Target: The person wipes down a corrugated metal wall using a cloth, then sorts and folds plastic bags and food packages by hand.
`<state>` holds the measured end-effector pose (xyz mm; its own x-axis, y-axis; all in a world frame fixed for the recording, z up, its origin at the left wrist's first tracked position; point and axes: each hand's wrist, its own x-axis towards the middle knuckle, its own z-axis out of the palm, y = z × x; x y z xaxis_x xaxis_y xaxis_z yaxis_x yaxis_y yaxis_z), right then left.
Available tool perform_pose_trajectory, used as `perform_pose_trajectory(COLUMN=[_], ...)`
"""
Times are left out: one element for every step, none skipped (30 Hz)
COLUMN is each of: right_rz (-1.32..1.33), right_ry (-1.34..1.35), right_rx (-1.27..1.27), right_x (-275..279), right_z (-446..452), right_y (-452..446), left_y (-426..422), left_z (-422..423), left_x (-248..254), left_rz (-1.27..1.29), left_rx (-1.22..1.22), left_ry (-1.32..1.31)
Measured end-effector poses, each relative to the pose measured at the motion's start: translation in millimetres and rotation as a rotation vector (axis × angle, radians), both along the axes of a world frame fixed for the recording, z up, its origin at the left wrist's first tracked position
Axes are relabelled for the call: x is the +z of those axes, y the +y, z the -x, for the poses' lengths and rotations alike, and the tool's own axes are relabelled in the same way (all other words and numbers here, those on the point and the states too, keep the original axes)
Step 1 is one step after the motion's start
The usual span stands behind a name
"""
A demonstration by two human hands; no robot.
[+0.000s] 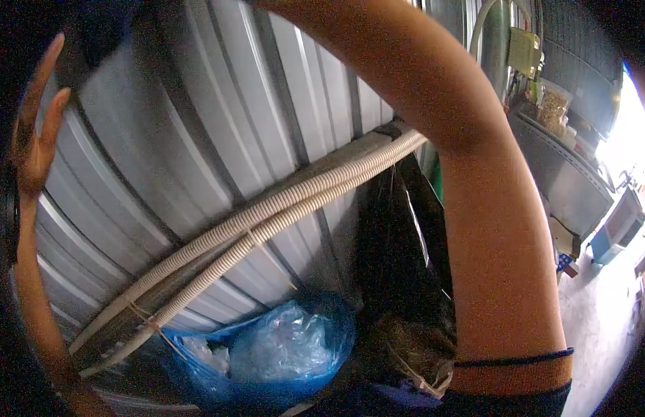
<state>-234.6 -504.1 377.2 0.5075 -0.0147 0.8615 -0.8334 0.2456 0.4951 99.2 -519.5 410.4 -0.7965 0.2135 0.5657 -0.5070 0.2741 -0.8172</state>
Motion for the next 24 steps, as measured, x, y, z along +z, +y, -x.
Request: perform_pose_trajectory(right_rz=[-0.023,-0.049,-0.083,-0.114,-0.145,-0.178,-0.205,-0.234,-0.255,-0.272,-0.255,-0.2,-0.122,-0.091,-0.072,-0.181,-0.288,-0.37,-0.454,-0.53,-0.531,-0.532,-0.545,-0.57], right_ry=[0.028,0.055,0.102,0.137,0.172,0.202,0.235,0.275,0.315,0.367,0.437,0.536,0.669,0.762,0.804,0.746,0.691,0.607,0.529,0.46,0.431,0.401,0.364,0.335], right_rx=[0.0,0.001,-0.019,-0.021,-0.026,-0.033,-0.049,-0.072,-0.101,-0.171,-0.289,-0.485,-0.707,-0.833,-0.886,-0.758,-0.627,-0.476,-0.312,-0.145,-0.113,-0.08,0.118,0.12], right_x=[-14.1,-27.4,-45.1,-57.3,-69.2,-80.0,-90.4,-98.4,-105.4,-111.3,-116.1,-118.0,-119.7,-120.6,-120.8,-123.3,-126.1,-127.2,-128.4,-129.5,-128.1,-126.6,-126.9,-128.7], right_z=[-3.7,-6.9,-5.1,-5.5,-6.1,-3.3,0.3,5.5,12.1,22.7,37.1,52.4,64.9,72.7,80.1,74.0,68.5,62.6,56.7,50.8,48.5,46.3,47.7,48.1], right_y=[2.0,4.7,9.2,12.0,15.9,20.9,24.9,29.0,35.0,38.2,39.8,42.5,44.7,51.2,55.9,68.2,80.1,83.2,86.2,89.2,90.0,90.7,85.3,84.3], left_y=[0.0,0.0,0.0,-0.3,-0.3,0.1,1.2,1.7,3.0,3.3,3.9,4.0,5.8,7.8,9.7,12.4,14.1,15.7,16.4,18.0,19.1,20.2,21.2,22.9], left_z=[2.5,7.0,10.9,11.1,12.5,14.4,16.9,18.4,19.3,20.6,18.5,18.8,17.4,18.6,19.2,19.6,19.9,20.6,21.3,21.2,21.0,22.1,23.6,22.4], left_x=[1.0,-2.6,-3.6,-1.5,-1.3,-1.1,-3.3,-3.4,-5.3,-6.0,-4.2,-5.0,-3.8,-3.3,-2.6,-3.2,-3.7,-3.1,-2.7,-2.0,-3.1,-3.3,-2.5,-3.1], left_rz=[0.018,0.039,0.054,0.059,0.068,0.076,0.088,0.094,0.097,0.096,0.094,0.103,0.106,0.114,0.122,0.128,0.138,0.143,0.148,0.155,0.162,0.164,0.169,0.176], left_rx=[0.008,0.005,0.004,0.011,0.018,0.021,0.017,0.016,0.019,0.02,0.03,0.023,0.034,0.036,0.04,0.044,0.048,0.05,0.054,0.059,0.065,0.07,0.076,0.082], left_ry=[0.004,-0.004,-0.012,-0.014,-0.019,-0.02,-0.024,-0.023,-0.019,-0.018,-0.018,-0.017,-0.016,-0.017,-0.022,-0.024,-0.027,-0.029,-0.029,-0.027,-0.029,-0.031,-0.027,-0.026])
